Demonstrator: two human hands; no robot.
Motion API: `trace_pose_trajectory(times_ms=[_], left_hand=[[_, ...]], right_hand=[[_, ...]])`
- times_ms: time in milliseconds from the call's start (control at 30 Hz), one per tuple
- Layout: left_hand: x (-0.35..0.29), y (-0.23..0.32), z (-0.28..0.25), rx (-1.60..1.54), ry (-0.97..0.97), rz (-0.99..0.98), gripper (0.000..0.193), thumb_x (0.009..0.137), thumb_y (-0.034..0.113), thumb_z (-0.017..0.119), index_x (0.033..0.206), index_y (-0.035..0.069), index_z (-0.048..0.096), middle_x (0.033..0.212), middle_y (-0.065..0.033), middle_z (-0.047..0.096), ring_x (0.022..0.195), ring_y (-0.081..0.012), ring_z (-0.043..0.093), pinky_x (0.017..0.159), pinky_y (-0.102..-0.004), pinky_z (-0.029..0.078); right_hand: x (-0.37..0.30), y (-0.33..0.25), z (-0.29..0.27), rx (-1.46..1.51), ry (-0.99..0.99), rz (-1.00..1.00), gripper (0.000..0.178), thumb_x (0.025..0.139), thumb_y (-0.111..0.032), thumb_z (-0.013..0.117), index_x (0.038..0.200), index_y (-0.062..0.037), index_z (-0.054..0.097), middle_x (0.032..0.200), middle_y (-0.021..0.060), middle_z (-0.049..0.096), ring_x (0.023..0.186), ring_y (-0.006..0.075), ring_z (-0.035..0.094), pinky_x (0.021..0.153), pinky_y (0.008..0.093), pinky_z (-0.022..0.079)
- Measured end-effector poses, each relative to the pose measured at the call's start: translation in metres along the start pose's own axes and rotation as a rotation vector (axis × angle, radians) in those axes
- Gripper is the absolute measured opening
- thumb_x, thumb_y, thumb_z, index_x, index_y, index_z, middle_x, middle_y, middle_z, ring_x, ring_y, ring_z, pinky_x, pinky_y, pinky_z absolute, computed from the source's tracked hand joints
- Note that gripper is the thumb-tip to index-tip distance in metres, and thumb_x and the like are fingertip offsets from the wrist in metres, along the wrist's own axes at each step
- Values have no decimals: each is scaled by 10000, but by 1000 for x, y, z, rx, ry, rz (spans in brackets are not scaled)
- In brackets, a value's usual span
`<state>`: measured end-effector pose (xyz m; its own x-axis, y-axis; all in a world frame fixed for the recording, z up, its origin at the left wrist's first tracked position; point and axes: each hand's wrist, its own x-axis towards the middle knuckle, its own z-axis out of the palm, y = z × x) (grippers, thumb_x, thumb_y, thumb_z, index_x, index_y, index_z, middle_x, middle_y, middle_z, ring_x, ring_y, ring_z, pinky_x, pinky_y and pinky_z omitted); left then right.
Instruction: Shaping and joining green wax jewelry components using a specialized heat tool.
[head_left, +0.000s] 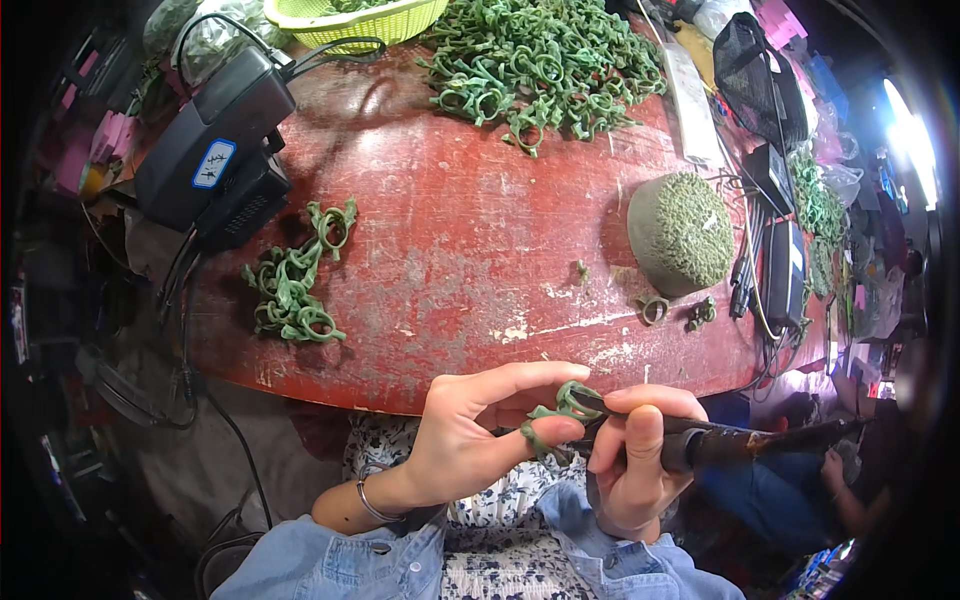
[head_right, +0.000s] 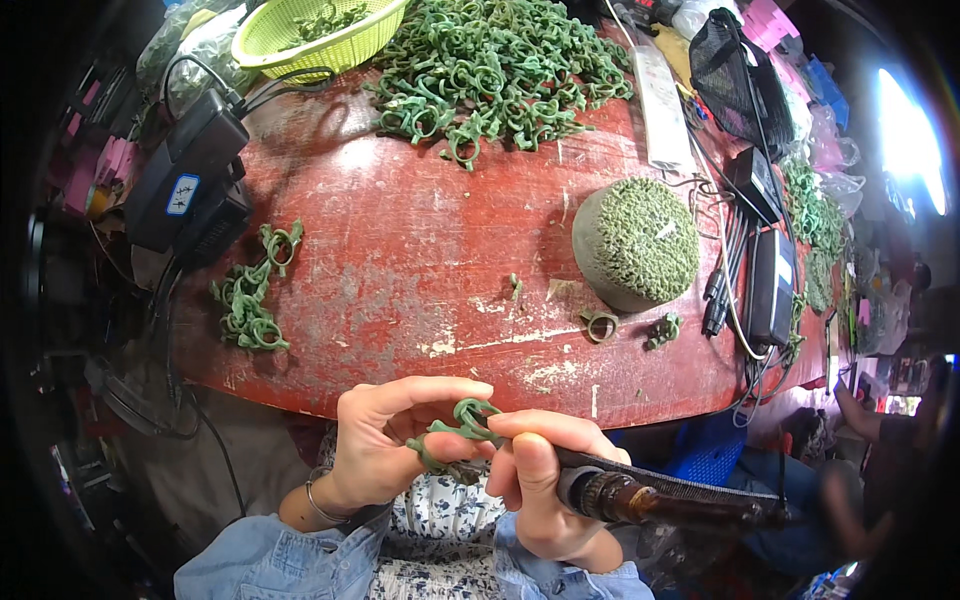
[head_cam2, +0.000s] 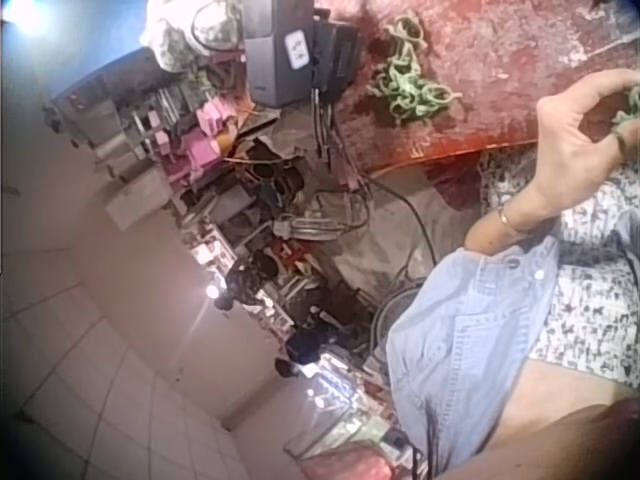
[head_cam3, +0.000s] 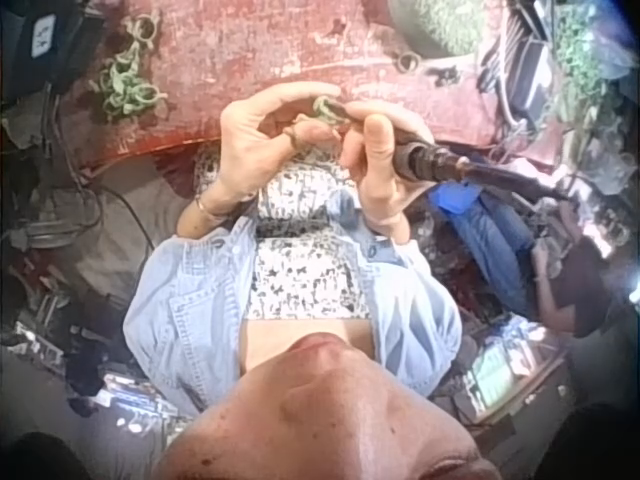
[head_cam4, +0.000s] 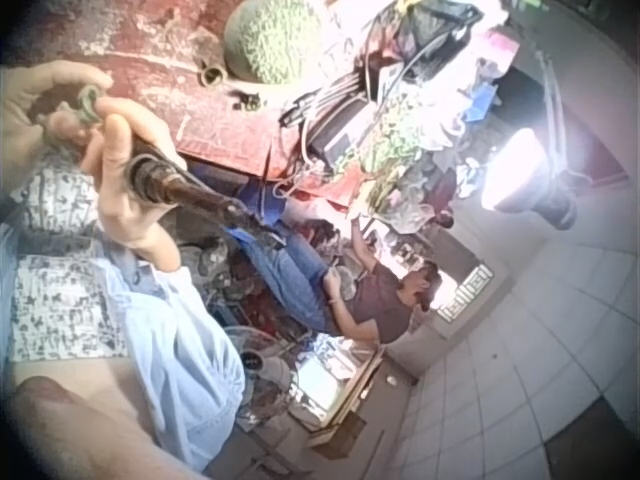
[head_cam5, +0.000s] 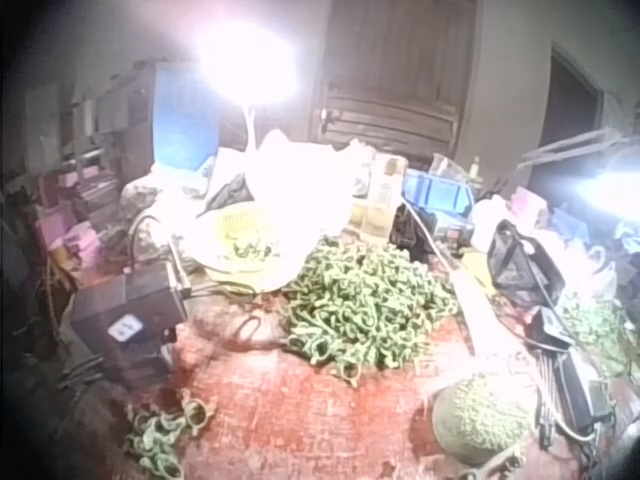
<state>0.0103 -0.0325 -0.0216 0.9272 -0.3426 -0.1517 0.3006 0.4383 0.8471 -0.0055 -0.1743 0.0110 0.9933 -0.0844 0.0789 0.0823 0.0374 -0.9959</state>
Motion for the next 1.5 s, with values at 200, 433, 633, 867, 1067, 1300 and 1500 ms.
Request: trace_pose_trajectory(times_ms=[200, 433, 633, 867, 1067, 1300, 1500], left_hand=[[-1, 4, 3, -15, -15, -11, 434, 760, 101, 668, 1116, -81, 498, 920, -152, 615, 859, -210, 613, 742, -329, 545], [-1, 8, 3, -164, 32, -115, 597, 723, 177, 714, 1176, -77, 420, 885, -147, 612, 841, -212, 615, 742, -371, 552], [0, 9, 1, -221, -2, -166, 606, 695, 196, 737, 1150, -72, 440, 929, -143, 597, 878, -210, 603, 749, -376, 550], [6, -4, -4, -90, -80, 81, 442, 696, 2, 708, 1096, -22, 521, 1213, -105, 434, 956, -155, 565, 823, -264, 492], [5, 7, -5, -90, -198, -133, 435, 679, -11, 717, 1077, -17, 539, 1193, -111, 466, 939, -165, 580, 794, -257, 509], [7, 12, 0, -82, -98, -78, 544, 582, 104, 789, 1045, -44, 545, 1145, -193, 498, 877, -230, 610, 717, -278, 545], [6, 10, -4, -40, -81, -81, 541, 596, 125, 784, 1050, -45, 544, 1153, -197, 497, 896, -223, 600, 743, -295, 547]], right_hand=[[-1, -5, -6, 68, 13, 52, 248, 891, -216, 514, 902, 29, 547, 483, 48, 520, 373, 52, 401, 354, 194, 298], [-1, -8, -7, 34, 142, 86, 343, 889, -318, 501, 907, 25, 524, 423, 46, 492, 318, 53, 341, 326, 201, 243], [3, -5, -6, -26, 213, 41, 315, 881, -281, 516, 921, 31, 518, 432, 54, 499, 325, 65, 369, 334, 193, 255], [17, -12, -6, -99, 217, 162, 145, 845, -99, 549, 854, 44, 572, 480, 59, 529, 372, 66, 423, 368, 187, 300], [25, -8, -11, -62, -49, 225, 93, 821, -8, 563, 868, 33, 632, 509, -6, 508, 426, 31, 427, 393, 183, 291], [7, -21, -25, 3, 204, 74, 352, 837, -319, 575, 776, 27, 555, 464, 58, 517, 333, 73, 417, 319, 185, 281], [5, -20, -27, -78, -54, 292, 354, 844, -347, 571, 855, 2, 630, 559, 78, 581, 466, 108, 535, 433, 225, 427]])
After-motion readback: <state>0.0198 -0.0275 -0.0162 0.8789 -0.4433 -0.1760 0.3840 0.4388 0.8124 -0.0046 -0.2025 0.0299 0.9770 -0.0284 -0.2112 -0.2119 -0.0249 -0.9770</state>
